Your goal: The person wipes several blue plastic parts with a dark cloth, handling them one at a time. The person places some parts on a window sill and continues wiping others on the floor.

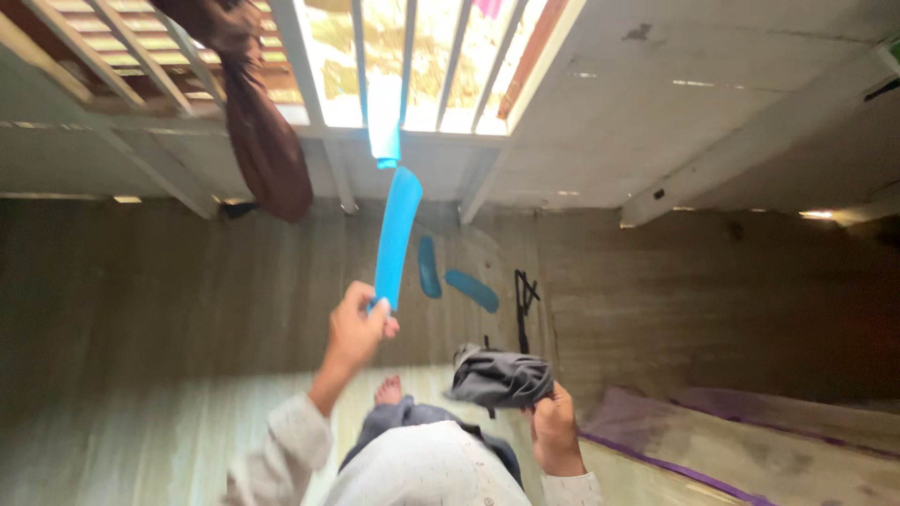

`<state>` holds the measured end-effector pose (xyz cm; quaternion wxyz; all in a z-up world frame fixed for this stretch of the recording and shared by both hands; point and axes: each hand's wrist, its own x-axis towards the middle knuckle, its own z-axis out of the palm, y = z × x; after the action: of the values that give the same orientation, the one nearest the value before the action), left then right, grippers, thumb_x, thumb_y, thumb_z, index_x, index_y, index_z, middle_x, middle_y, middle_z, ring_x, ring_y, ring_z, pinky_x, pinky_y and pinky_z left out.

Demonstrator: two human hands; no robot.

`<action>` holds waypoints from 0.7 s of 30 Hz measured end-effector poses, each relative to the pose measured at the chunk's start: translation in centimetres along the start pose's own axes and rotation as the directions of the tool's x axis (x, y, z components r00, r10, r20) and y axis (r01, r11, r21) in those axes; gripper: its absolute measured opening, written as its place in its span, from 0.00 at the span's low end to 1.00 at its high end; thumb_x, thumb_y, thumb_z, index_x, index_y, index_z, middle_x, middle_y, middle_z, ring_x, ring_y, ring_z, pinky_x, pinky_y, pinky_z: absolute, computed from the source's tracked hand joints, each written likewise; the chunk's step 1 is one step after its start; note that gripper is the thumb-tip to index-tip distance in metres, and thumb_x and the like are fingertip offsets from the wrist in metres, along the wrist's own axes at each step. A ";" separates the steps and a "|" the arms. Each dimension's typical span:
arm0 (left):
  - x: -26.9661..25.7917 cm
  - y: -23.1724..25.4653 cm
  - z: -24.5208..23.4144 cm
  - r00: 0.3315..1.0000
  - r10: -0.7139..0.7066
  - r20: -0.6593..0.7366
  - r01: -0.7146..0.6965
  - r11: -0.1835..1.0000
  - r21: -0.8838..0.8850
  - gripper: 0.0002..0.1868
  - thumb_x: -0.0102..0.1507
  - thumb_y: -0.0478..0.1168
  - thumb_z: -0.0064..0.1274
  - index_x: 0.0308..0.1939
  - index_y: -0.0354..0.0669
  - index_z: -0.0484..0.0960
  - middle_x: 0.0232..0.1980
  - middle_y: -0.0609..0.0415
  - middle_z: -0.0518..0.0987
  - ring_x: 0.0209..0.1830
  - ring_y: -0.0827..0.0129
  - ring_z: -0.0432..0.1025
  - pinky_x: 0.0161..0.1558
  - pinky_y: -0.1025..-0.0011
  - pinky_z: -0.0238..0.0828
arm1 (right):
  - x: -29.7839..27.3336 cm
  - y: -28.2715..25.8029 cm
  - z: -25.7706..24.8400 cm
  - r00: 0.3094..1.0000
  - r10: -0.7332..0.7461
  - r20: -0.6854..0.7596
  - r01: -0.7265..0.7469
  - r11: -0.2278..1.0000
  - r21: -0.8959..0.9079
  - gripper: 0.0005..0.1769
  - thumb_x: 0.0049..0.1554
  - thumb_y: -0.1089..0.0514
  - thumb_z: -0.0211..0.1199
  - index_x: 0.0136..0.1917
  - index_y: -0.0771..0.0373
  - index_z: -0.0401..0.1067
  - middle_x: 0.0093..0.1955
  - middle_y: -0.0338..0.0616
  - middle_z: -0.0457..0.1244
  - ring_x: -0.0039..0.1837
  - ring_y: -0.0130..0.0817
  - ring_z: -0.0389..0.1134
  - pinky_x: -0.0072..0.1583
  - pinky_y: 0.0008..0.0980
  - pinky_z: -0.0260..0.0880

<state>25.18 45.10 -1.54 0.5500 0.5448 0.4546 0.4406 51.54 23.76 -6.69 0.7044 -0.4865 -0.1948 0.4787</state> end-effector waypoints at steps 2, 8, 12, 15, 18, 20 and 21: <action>3.3 0.7 1.0 0.997 0.014 -0.070 -0.013 1.000 0.015 0.07 0.65 0.33 0.52 0.45 0.38 0.72 0.35 0.51 0.81 0.29 0.68 0.81 0.28 0.71 0.79 | 0.9 -0.5 -1.9 0.997 -0.007 -0.075 0.011 0.999 0.050 0.09 0.59 0.65 0.53 0.47 0.66 0.74 0.40 0.36 0.63 0.40 0.25 0.59 0.44 0.29 0.60; 13.4 1.2 3.8 0.977 0.114 -0.181 -0.093 0.988 0.120 0.09 0.67 0.32 0.51 0.49 0.33 0.71 0.44 0.43 0.80 0.32 0.64 0.82 0.31 0.70 0.82 | 4.2 -2.0 -7.2 0.988 0.047 -0.149 -0.042 0.998 0.037 0.08 0.59 0.65 0.53 0.46 0.66 0.74 0.40 0.39 0.65 0.40 0.29 0.62 0.43 0.32 0.62; 17.4 0.8 5.9 0.953 0.149 -0.265 -0.123 0.986 0.112 0.10 0.67 0.32 0.53 0.51 0.33 0.73 0.51 0.45 0.76 0.32 0.63 0.83 0.29 0.69 0.82 | 6.8 -4.6 -9.9 0.982 0.120 -0.147 -0.121 0.993 0.002 0.09 0.57 0.66 0.52 0.46 0.65 0.74 0.40 0.39 0.65 0.40 0.28 0.62 0.43 0.32 0.61; 20.8 0.3 7.4 0.939 0.099 -0.329 -0.086 0.995 0.051 0.12 0.67 0.32 0.52 0.54 0.35 0.72 0.49 0.43 0.78 0.31 0.64 0.82 0.28 0.70 0.81 | 9.9 -6.7 -11.7 0.996 0.083 -0.029 -0.083 0.996 0.014 0.09 0.57 0.67 0.52 0.43 0.66 0.73 0.38 0.40 0.64 0.39 0.29 0.61 0.42 0.31 0.61; 23.6 -0.3 8.1 0.908 0.130 -0.398 -0.126 0.991 0.037 0.12 0.68 0.32 0.52 0.54 0.34 0.71 0.52 0.44 0.76 0.31 0.64 0.82 0.28 0.71 0.82 | 12.4 -8.1 -13.3 0.996 0.084 -0.004 -0.084 0.996 0.006 0.09 0.58 0.67 0.51 0.41 0.66 0.73 0.37 0.39 0.64 0.38 0.28 0.59 0.42 0.31 0.60; 25.1 -0.4 8.4 0.896 0.124 -0.426 -0.126 0.992 0.023 0.13 0.67 0.31 0.51 0.55 0.34 0.70 0.51 0.45 0.76 0.31 0.63 0.82 0.28 0.70 0.82 | 14.0 -8.4 -14.1 0.997 0.041 0.063 -0.043 0.999 0.032 0.09 0.58 0.68 0.51 0.41 0.66 0.73 0.37 0.38 0.63 0.38 0.26 0.58 0.42 0.31 0.60; 25.8 -0.4 8.4 0.890 0.120 -0.440 -0.127 0.992 0.015 0.13 0.67 0.31 0.51 0.55 0.34 0.70 0.50 0.45 0.76 0.30 0.63 0.81 0.28 0.70 0.82 | 14.8 -8.2 -14.4 0.997 0.057 0.060 -0.058 0.998 0.018 0.09 0.58 0.68 0.52 0.41 0.66 0.73 0.36 0.38 0.62 0.38 0.26 0.58 0.42 0.31 0.60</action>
<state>38.57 68.71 -2.51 0.4079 0.4551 0.5283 0.5894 73.11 28.81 -8.88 0.6890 -0.4705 -0.1967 0.5149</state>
